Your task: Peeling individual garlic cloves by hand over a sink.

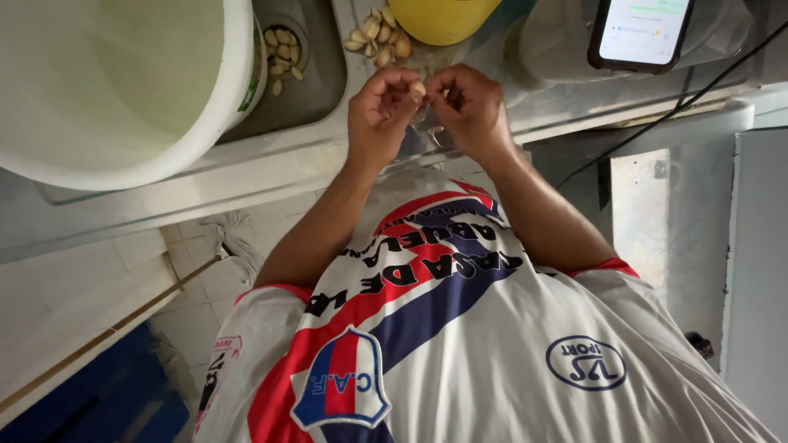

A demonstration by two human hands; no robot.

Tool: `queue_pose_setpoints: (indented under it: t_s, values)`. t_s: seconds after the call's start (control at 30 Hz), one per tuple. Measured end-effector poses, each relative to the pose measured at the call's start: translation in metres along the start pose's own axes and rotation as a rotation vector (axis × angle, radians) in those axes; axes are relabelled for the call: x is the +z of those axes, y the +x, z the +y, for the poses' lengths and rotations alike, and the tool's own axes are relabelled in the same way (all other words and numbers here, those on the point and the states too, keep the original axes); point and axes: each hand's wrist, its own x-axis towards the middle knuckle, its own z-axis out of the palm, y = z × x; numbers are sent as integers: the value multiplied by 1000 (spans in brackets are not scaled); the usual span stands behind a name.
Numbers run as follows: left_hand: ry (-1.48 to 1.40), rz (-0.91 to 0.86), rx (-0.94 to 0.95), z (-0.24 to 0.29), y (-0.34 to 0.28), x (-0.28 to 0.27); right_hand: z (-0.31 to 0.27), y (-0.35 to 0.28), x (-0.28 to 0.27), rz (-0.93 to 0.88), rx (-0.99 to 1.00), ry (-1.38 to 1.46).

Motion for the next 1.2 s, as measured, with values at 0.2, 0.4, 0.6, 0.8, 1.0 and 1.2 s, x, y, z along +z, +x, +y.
queue_pose_setpoints:
  t_s: [0.2,0.4,0.6,0.8,1.0,1.2]
  values:
    - [-38,-92,-123,0,1,-12,1,2,7,-8,-54,-100]
    - [-220,-141,-148,-17,6,-20,-2,5,11,50,-196,-151]
    - [-214,-117,-104,-31,10,-28,-9,5,12,34,-40,-81]
    - [-329,-96,-65,-32,15,-28,-1,10,20,89,-64,-89]
    - [15,-149,-56,8,19,-27,15,10,21,125,-138,-136]
    - [81,-143,-67,-2,12,-34,26,11,19,27,40,139]
